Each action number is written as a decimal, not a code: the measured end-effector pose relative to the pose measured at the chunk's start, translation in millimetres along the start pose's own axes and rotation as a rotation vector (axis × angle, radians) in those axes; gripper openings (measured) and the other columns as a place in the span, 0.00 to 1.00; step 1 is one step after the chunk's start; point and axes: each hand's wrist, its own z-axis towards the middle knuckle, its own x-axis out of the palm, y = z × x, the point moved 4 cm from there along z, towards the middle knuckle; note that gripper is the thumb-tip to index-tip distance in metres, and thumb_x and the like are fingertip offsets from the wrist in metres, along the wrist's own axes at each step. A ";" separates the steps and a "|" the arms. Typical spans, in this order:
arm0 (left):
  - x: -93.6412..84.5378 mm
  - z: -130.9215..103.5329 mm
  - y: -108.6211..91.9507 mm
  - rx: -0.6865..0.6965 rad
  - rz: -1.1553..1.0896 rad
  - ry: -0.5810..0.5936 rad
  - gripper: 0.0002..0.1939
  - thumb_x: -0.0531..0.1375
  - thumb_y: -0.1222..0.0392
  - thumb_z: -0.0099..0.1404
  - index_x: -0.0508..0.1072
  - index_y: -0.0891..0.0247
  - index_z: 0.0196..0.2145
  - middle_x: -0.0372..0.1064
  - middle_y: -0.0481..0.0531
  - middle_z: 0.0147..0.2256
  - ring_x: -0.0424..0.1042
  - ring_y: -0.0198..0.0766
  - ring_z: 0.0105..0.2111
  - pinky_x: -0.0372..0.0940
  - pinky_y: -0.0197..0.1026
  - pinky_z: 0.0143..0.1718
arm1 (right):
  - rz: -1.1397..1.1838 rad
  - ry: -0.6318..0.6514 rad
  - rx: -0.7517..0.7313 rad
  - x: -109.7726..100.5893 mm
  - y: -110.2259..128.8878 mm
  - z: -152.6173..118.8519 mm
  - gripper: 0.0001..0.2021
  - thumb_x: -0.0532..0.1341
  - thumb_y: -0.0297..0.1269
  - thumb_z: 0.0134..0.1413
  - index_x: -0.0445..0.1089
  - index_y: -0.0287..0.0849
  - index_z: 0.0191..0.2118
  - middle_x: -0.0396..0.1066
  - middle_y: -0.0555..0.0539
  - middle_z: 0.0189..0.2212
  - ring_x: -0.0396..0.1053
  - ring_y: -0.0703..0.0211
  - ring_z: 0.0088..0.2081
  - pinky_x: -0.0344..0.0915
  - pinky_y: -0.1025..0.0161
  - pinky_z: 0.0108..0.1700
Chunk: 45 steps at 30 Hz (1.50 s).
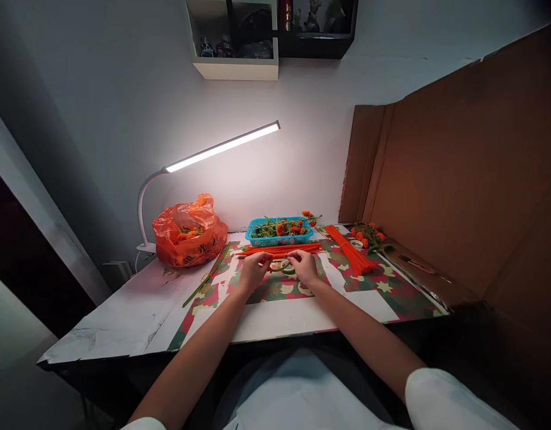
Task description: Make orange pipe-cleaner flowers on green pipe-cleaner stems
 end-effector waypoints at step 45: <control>2.7 -0.6 9.0 -0.192 -0.239 -0.098 0.14 0.64 0.53 0.56 0.75 0.64 0.37 0.76 0.51 0.27 0.73 0.37 0.22 0.68 0.38 0.25 | 0.037 -0.001 0.113 7.9 -16.4 0.5 0.08 0.61 0.37 0.55 0.71 0.37 0.33 0.73 0.47 0.30 0.71 0.61 0.31 0.69 0.62 0.36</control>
